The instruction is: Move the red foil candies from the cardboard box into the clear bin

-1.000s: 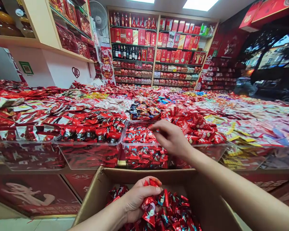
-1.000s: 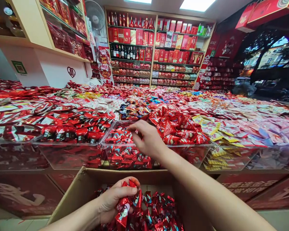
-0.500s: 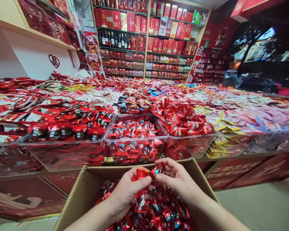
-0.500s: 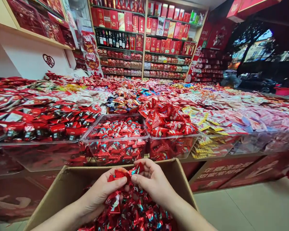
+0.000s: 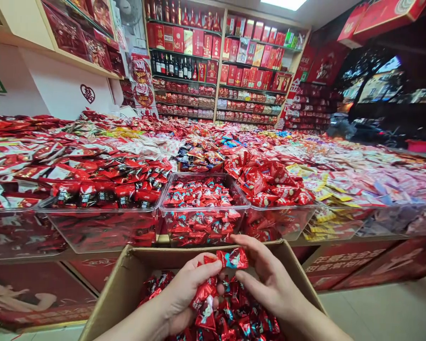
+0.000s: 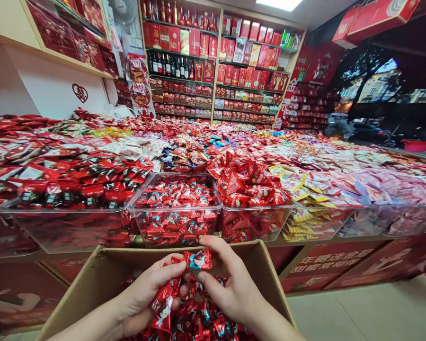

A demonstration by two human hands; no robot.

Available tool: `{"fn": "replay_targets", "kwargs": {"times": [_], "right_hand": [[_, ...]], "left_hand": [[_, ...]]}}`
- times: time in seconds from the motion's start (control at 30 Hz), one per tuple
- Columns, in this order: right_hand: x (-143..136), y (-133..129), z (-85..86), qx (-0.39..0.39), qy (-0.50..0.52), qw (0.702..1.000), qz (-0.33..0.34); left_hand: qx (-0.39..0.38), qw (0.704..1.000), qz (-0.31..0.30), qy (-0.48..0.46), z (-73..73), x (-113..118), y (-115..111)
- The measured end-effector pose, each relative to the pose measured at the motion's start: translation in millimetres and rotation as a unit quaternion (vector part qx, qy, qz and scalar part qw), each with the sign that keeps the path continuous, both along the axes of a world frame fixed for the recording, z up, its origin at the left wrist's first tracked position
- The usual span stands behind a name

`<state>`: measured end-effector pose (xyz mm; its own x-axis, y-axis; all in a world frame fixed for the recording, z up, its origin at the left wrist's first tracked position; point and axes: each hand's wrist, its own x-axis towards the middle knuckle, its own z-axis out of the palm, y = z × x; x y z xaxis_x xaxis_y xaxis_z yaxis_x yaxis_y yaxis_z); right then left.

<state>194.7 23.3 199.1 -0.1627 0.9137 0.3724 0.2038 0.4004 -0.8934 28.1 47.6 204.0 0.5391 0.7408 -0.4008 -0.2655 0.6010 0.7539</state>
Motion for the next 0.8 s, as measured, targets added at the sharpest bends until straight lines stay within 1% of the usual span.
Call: {"fn": "replay_targets", "kwargs": {"times": [0.03,0.07,0.13,0.17,0.23,0.27,0.3,0.33,0.37,0.4,0.43,0.5,0.57,0.63,0.7,0.73,0.8], "right_hand": [[1.5,-0.9,0.9,0.065,-0.061,0.996,0.009],[2.9,-1.4,3.5,0.119,-0.116,0.986,0.015],[4.6,0.3,14.8,0.202,-0.194,0.960,0.008],[4.9,3.3,24.1,0.241,-0.214,0.946,-0.009],[3.4,15.5,48.9,0.312,-0.249,0.915,-0.063],[1.5,25.3,63.0,0.335,-0.276,0.896,-0.095],[-1.3,37.5,77.0,0.342,-0.315,0.876,-0.126],[-4.8,51.7,89.9,0.330,-0.370,0.855,-0.151],[-9.1,67.2,100.5,0.297,-0.434,0.835,-0.163],[-13.8,83.3,108.3,0.254,-0.495,0.815,-0.162],[-18.7,98.9,113.1,0.230,-0.525,0.804,-0.156],[-28.0,125.5,114.5,0.197,-0.559,0.793,-0.138],[-35.0,142.8,109.9,0.181,-0.574,0.789,-0.121],[-38.1,149.4,106.8,0.158,-0.587,0.787,-0.103],[-36.6,145.0,109.8,0.138,-0.589,0.791,-0.090],[-34.4,138.5,113.3,0.134,-0.583,0.796,-0.088],[-28.7,116.8,120.0,0.145,-0.564,0.806,-0.100]], "left_hand": [[-0.013,1.000,-0.002,-0.013,0.7,-1.5,0.1],[-0.022,0.999,-0.005,-0.026,1.2,-2.9,0.3],[-0.027,0.998,-0.004,-0.057,1.5,-5.1,1.0],[-0.024,0.997,0.000,-0.070,1.1,-5.8,1.5],[-0.015,0.996,0.013,-0.086,-0.5,-6.6,2.8],[-0.009,0.996,0.018,-0.086,-1.5,-6.8,3.6],[-0.004,0.997,0.022,-0.080,-2.5,-6.9,4.3],[0.001,0.997,0.024,-0.069,-3.3,-6.9,4.9],[0.003,0.998,0.025,-0.056,-3.9,-6.8,5.4],[0.005,0.999,0.025,-0.044,-4.2,-6.7,5.8],[0.005,0.999,0.027,-0.034,-4.3,-6.7,6.1],[0.005,0.999,0.035,-0.023,-4.4,-6.6,6.7],[0.006,0.999,0.046,-0.020,-4.7,-6.9,7.6],[0.006,0.998,0.051,-0.020,-4.9,-7.7,8.4],[0.007,0.999,0.047,-0.017,-4.3,-8.9,8.5],[0.007,0.999,0.041,-0.017,-3.7,-9.5,8.2],[0.016,0.999,0.024,-0.018,-2.1,-10.5,6.9]]}}
